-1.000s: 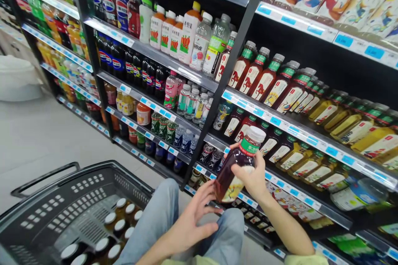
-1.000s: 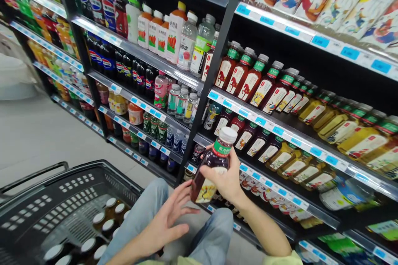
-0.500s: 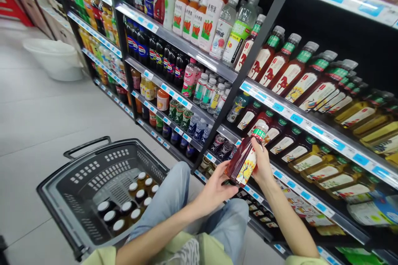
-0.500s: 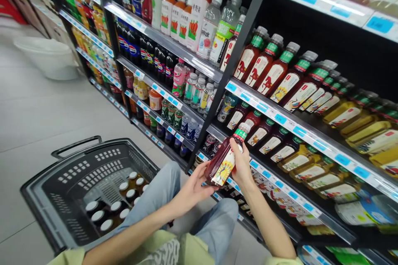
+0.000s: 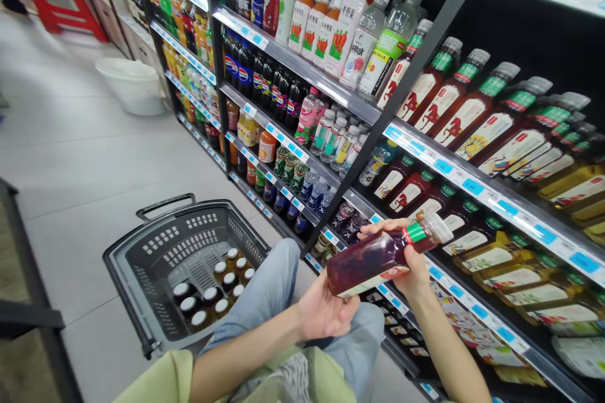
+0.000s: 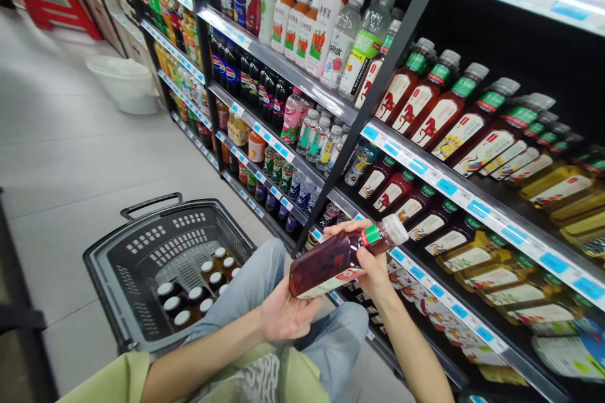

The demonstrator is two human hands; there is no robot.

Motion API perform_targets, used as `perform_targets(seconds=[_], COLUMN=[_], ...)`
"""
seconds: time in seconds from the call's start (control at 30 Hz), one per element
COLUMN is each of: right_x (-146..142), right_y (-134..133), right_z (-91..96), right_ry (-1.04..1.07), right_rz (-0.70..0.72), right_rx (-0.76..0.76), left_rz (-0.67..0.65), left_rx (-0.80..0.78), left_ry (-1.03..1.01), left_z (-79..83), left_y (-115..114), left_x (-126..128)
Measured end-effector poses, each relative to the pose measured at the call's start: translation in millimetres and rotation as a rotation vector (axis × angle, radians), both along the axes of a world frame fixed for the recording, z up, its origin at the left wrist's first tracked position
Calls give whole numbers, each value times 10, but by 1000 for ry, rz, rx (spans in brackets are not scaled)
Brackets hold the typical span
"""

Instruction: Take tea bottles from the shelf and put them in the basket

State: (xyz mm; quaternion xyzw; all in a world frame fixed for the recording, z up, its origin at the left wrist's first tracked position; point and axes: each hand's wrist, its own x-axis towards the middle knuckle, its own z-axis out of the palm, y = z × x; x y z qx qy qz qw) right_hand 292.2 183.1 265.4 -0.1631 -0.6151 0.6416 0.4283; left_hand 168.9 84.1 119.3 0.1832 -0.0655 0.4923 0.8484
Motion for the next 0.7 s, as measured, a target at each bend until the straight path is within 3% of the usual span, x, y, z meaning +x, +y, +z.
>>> perform_targets(seconds=[0.1,0.2,0.33,0.4,0.47,0.57,0.7], right_x=[-58,-98,-139,-179,-251,-428,-670], right_y=[-100,-165,-172,-154,-147,-181,-252], right_z=[-13,34,-53,-246,-525,-996,-1559], right_ry=[-1,-63,-182,-267,-384,-529,-566], right_rz=[-1,18,183,291,399,512,577], right_rx=[92,123,-5,-94,-170,-211,-97], left_rz=[-24,34,504,657,699,693,574], left_rx=[-8,3,72,120,148,204,324], left_ry=[94,429,1136,1238,1192,1288,1617], left_z=[-118,-160,-97,-69,-70,-107,-153], left_y=[-23,1,25,-15,-96,-231,-301], left_x=[17,-124,-609,-873,-1078,-1247,-1328])
